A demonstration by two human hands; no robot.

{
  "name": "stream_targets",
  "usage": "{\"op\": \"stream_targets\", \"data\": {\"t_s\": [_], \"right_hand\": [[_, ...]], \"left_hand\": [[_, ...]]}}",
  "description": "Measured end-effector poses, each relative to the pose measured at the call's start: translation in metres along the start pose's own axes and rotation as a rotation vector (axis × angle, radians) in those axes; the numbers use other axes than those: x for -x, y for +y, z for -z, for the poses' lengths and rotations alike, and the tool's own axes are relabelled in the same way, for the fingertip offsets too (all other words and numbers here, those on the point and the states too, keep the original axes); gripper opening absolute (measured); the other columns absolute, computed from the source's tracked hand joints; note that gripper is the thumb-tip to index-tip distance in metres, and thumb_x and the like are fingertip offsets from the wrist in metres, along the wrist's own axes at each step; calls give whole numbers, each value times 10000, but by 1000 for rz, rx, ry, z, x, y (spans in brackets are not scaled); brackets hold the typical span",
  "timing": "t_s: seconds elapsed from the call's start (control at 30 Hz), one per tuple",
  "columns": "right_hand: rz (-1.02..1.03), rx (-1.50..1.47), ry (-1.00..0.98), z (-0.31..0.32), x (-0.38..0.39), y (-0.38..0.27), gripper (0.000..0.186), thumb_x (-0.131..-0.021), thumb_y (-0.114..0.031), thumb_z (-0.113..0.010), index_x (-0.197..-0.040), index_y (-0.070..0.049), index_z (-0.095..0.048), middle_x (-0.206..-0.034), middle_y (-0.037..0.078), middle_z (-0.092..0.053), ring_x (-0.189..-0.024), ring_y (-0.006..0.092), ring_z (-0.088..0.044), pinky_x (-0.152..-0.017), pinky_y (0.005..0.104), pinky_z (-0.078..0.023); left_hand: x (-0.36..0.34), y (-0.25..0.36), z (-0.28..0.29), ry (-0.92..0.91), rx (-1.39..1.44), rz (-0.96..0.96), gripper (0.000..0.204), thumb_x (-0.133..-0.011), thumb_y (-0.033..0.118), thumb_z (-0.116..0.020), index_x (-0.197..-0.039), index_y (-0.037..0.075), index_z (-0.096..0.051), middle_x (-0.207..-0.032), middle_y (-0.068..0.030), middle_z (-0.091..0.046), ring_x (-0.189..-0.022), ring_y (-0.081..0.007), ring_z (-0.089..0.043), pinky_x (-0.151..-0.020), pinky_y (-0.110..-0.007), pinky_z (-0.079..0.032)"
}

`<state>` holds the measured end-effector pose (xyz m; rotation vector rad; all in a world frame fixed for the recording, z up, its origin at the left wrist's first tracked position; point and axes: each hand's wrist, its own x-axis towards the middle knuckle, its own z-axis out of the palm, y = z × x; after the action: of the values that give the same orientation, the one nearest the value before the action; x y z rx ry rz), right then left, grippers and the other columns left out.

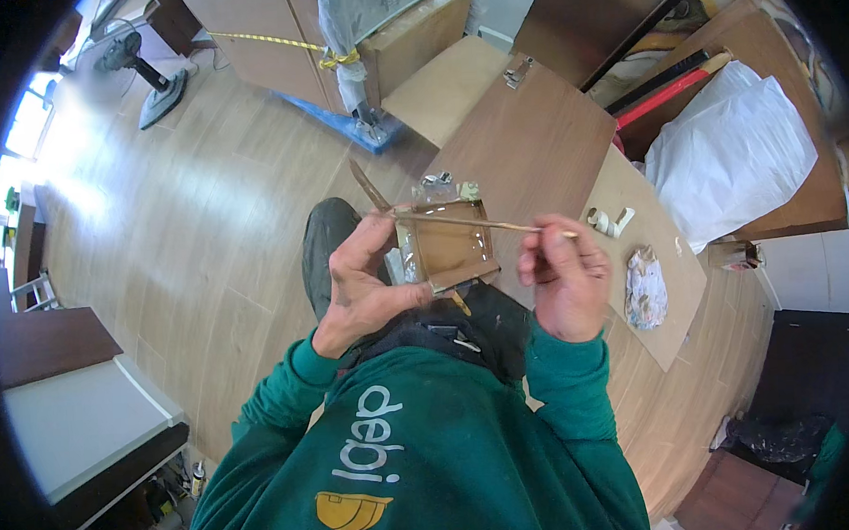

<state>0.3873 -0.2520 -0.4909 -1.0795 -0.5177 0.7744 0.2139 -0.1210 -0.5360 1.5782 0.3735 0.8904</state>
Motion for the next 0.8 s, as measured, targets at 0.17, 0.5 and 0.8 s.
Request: {"op": "stream_targets", "data": {"t_s": [0.17,0.5,0.8], "right_hand": [[330,83,123,19,11,-36,189,-943,-181,-504,-955,1,-552,-808,170,-647,-645,212,-621,-537,285,-484],[267,201,130,38,7,-23,191,-946,-188,-506,-958,0,-541,-846,174,-644,-659,224,-627,-575,306,-494],[245,220,141,58,18,-17,187,-948,-160,-491,-994,7,-560,-858,172,-644,-698,221,-616,-630,309,-485]], "left_hand": [[1,-6,11,26,-25,-11,837,-565,125,-870,-1275,-56,-466,-1223,-110,-500,-1100,-220,-533,-957,-351,-458],[-5,-6,17,46,31,24,819,-557,51,-850,-1270,-67,-465,-1201,-95,-504,-1118,-209,-520,-980,-340,-419],[13,2,33,204,29,190,757,-598,0,-798,-1279,-55,-471,-1212,-109,-538,-1091,-214,-548,-951,-323,-431]]}}
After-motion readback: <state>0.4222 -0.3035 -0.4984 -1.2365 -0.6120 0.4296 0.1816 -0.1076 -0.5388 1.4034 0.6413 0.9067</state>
